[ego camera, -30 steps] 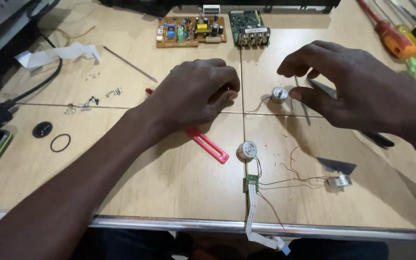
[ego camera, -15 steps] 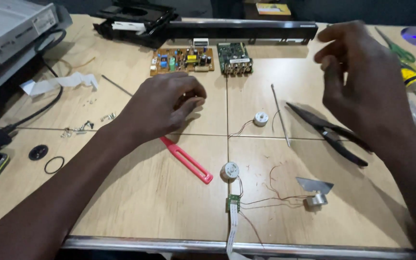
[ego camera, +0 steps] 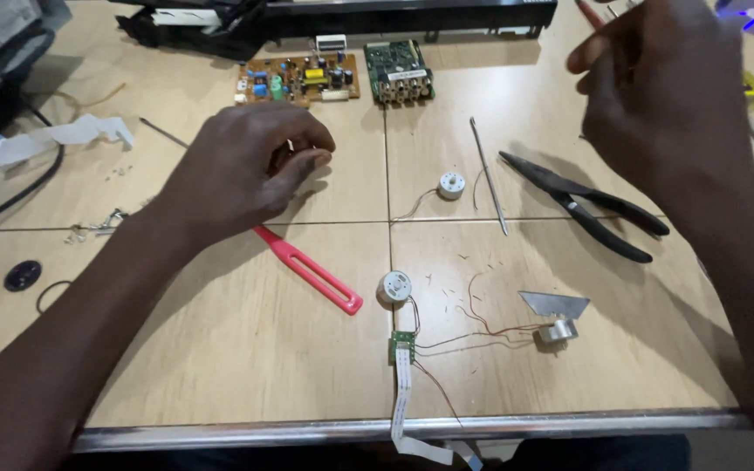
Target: Stripping thin wires using a utility blade and connecting them to small DC motors on a workbench.
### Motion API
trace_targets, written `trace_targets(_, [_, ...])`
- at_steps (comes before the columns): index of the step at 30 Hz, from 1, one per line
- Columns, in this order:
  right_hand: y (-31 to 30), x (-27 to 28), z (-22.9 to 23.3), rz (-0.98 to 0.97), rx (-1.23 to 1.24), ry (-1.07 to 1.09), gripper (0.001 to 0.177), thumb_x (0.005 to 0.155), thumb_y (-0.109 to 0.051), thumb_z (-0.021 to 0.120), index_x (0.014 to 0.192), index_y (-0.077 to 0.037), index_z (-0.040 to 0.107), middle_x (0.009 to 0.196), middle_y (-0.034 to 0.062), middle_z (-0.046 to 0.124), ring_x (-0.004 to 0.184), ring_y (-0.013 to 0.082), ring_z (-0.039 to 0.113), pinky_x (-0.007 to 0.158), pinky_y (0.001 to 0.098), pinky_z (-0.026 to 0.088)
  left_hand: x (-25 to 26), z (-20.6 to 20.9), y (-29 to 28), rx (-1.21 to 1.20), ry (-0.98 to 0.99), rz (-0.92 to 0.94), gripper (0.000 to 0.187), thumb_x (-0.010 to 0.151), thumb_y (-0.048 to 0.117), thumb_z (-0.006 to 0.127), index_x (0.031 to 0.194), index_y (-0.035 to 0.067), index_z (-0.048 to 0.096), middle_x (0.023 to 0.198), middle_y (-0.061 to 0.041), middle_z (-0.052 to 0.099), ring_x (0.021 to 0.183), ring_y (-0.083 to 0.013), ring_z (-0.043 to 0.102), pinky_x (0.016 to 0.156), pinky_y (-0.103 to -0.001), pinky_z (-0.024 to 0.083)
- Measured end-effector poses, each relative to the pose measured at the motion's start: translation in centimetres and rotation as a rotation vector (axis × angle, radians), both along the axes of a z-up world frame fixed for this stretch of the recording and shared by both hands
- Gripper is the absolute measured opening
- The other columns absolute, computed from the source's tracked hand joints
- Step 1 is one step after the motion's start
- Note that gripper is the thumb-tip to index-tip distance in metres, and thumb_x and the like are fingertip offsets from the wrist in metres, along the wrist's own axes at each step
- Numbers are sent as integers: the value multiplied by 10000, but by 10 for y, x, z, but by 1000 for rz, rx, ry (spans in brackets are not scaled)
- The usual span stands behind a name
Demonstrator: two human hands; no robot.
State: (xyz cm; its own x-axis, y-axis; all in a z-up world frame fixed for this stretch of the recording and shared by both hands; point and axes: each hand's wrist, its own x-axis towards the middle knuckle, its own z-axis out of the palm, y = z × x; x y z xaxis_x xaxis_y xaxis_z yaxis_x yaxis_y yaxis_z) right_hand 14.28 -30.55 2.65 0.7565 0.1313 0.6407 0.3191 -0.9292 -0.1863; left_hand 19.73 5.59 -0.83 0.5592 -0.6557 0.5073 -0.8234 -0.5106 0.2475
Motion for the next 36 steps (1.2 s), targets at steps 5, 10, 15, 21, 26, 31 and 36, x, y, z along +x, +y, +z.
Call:
trace_targets(5, [25,-11,4,148,23,51,450,912,218,475,1325,52,544,900,118,713,753,246,679,667,415,499,-1,1,0,2,-2,-33,40,980,91,690,994,73,722,883,-49,723,760,-223,641,651,-380,450])
trace_targets(10, [34,-16,6,182,-13,100,453,911,182,495,1338,41,547,905,122,710,727,292,643,630,461,455,-1,6,5,9,-13,32,42,977,112,698,1000,97,730,877,-48,710,709,-222,607,629,-388,421])
trace_targets(15, [43,-24,5,105,0,116,335,1074,165,566,1403,100,564,958,127,728,816,230,713,727,410,532,5,20,27,-282,-261,141,99,1098,31,610,1046,28,694,825,-58,636,668,-161,509,593,-350,358])
trace_targets(21, [42,-16,-9,68,-48,122,322,1046,51,587,1364,1,607,910,21,748,712,192,671,1099,466,405,26,13,62,-423,-368,342,274,1162,100,593,901,57,663,772,-19,660,684,-148,605,622,-367,390])
trace_targets(26, [38,-6,-29,201,137,207,338,1078,164,455,1413,127,487,934,217,663,820,299,654,718,412,487,35,12,94,-452,-500,436,277,1078,65,585,808,86,643,739,-21,662,676,-167,639,628,-383,420])
trace_targets(31, [34,-5,-33,237,149,248,361,1149,100,338,1497,166,410,957,284,638,818,378,656,710,453,514,21,13,104,-430,-444,421,275,1091,69,582,822,85,636,735,-19,653,674,-155,634,626,-365,424])
trace_targets(36, [47,-15,-10,185,15,273,265,1004,5,614,1252,-21,702,1051,122,749,882,278,740,781,400,568,29,12,79,-452,-349,308,273,1111,76,578,842,84,626,729,-16,638,671,-137,626,622,-339,429])
